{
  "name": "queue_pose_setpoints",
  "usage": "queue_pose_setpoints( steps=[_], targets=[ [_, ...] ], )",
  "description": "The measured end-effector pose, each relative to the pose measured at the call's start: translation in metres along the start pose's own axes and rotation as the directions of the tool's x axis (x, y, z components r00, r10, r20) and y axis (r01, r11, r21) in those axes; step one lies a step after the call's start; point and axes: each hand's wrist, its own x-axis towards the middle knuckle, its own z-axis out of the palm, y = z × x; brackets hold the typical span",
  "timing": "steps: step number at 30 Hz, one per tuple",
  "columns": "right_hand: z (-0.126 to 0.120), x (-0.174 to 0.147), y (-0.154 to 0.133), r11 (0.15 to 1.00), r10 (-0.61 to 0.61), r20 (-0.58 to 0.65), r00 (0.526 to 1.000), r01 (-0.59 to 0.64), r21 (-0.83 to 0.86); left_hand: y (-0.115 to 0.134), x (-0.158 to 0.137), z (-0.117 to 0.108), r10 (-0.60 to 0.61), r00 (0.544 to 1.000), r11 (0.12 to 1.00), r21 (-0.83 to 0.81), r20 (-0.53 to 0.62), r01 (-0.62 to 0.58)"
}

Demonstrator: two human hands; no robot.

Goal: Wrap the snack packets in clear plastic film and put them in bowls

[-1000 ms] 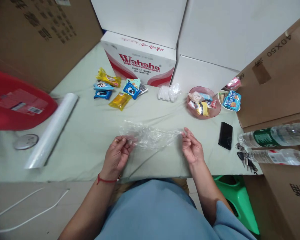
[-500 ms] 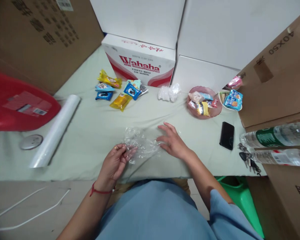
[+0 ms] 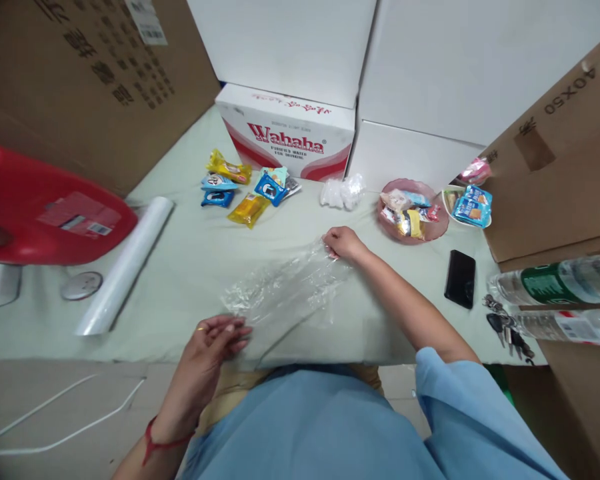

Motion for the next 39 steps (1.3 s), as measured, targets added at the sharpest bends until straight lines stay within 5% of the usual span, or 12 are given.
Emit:
queue_pose_setpoints(
  steps=[1,3,4,6,9,11,14,17,21,23,32,39],
  targets=[
    [0.001,0.004,0.001,0.999,-0.012,0.013,1.0,0.013,-0.049,0.005,-0.005,-0.005,0.117,0.988,0.987,0.123,-0.103,-0.104],
    [0.002,0.012,-0.001,0.982,-0.057,0.028,0.998,0.061,-0.18,0.02,-0.014,-0.011,0.434,0.881,0.853,0.4,-0.187,-0.335],
    [0.002,0.015,-0.003,0.961,-0.097,0.022,0.995,0.099,-0.257,0.028,-0.017,-0.01,0.581,0.804,0.736,0.503,-0.127,-0.453],
    [0.002,0.018,-0.011,0.893,-0.234,-0.048,0.971,0.195,-0.405,0.044,-0.017,-0.001,0.757,0.631,0.47,0.529,0.17,-0.707],
    [-0.002,0.006,-0.025,0.742,-0.548,-0.213,0.809,0.352,-0.571,0.055,0.001,0.03,0.719,0.363,0.176,0.35,0.593,-0.92],
    [-0.004,-0.016,-0.029,0.651,-0.692,-0.269,0.67,0.417,-0.634,0.054,0.022,0.056,0.65,0.304,0.081,0.334,0.697,-0.939],
    [0.0,-0.062,-0.015,0.564,-0.77,-0.225,0.596,0.474,-0.676,0.048,0.056,0.09,0.594,0.329,0.058,0.37,0.734,-0.927],
    [0.012,-0.107,0.02,0.474,-0.752,0.009,0.659,0.551,-0.687,0.044,0.084,0.109,0.587,0.389,0.077,0.429,0.71,-0.9],
    [0.019,-0.147,0.072,0.424,-0.586,0.265,0.765,0.569,-0.705,0.031,0.105,0.108,0.529,0.587,0.123,0.628,0.614,-0.768],
    [0.015,-0.161,0.088,0.42,-0.519,0.297,0.801,0.542,-0.728,0.024,0.107,0.1,0.492,0.641,0.145,0.67,0.59,-0.728],
    [-0.002,-0.191,0.098,0.464,-0.473,0.311,0.824,0.533,-0.708,0.034,0.106,0.079,0.562,0.627,0.135,0.689,0.539,-0.713],
    [-0.025,-0.175,0.061,0.636,-0.453,0.292,0.842,0.535,-0.556,0.021,0.108,0.074,0.483,0.715,0.128,0.767,0.505,-0.629]
  ],
)
